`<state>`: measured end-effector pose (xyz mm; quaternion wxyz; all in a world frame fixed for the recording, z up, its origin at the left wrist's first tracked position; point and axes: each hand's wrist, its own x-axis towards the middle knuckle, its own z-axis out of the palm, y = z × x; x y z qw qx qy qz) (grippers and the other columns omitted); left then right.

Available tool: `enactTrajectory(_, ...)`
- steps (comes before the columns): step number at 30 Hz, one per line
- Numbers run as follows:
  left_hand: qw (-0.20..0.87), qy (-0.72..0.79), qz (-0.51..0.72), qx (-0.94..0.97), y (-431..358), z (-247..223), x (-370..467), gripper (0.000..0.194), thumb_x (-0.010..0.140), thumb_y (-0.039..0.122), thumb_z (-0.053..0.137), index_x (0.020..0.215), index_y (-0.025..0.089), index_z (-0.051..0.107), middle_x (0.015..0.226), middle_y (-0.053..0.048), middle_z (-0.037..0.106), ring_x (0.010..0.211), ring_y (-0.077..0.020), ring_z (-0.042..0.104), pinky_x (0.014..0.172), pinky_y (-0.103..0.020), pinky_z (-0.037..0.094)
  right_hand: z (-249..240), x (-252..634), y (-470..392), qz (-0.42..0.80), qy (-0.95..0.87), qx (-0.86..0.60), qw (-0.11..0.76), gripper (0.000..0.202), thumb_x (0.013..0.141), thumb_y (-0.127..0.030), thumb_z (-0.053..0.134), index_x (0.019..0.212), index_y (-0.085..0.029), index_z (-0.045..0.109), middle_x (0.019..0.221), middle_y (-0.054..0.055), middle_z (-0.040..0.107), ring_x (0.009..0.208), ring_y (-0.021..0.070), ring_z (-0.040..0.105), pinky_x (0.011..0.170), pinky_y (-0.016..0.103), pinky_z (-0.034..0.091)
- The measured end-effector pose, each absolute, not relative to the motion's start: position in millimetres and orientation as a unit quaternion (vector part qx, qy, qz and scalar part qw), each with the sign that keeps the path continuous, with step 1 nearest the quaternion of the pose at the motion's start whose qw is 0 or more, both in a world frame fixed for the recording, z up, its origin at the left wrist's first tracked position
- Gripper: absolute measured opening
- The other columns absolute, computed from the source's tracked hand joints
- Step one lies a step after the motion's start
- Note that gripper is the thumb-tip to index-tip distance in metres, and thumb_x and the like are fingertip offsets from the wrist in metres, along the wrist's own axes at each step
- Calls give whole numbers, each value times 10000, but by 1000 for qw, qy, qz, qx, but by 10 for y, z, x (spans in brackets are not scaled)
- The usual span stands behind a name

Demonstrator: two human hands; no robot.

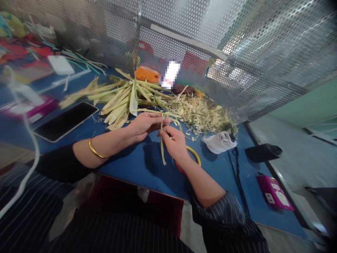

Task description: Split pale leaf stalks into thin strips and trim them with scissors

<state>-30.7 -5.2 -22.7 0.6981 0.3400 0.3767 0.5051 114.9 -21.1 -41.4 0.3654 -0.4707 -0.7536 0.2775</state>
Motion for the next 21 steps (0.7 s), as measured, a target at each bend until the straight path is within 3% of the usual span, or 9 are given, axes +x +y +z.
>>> enactTrajectory(9,703,384,505,321,-22,-231,-324,32,750,95,686,746,84,716,746,-80,713,697,-124,662,730,-242,526,-315,1164,-324,176,-830,-424,315,260,882,-262,498,635,-200,547,650,-4,551,654,131,508,636,256,373)
enactTrajectory(15,689,387,428,439,-28,-232,-370,20,702,89,682,697,108,681,661,-51,643,520,-97,564,550,-252,479,-53,1359,-309,-22,-750,-477,458,232,912,-348,515,807,-200,659,769,39,615,688,140,525,675,282,401)
enactTrajectory(18,672,400,378,495,-78,-191,-363,80,704,116,645,632,133,674,600,-53,597,451,-82,460,432,-234,349,22,1460,-188,61,-711,-517,473,210,878,-350,565,812,-204,700,795,37,655,715,144,554,675,284,418)
enactTrajectory(21,656,399,338,544,-120,-158,-343,182,745,208,618,586,148,682,493,-36,512,406,-76,355,402,-237,238,-36,1482,-60,276,-711,-501,408,190,815,-364,631,795,-198,720,779,23,684,723,144,581,683,289,440)
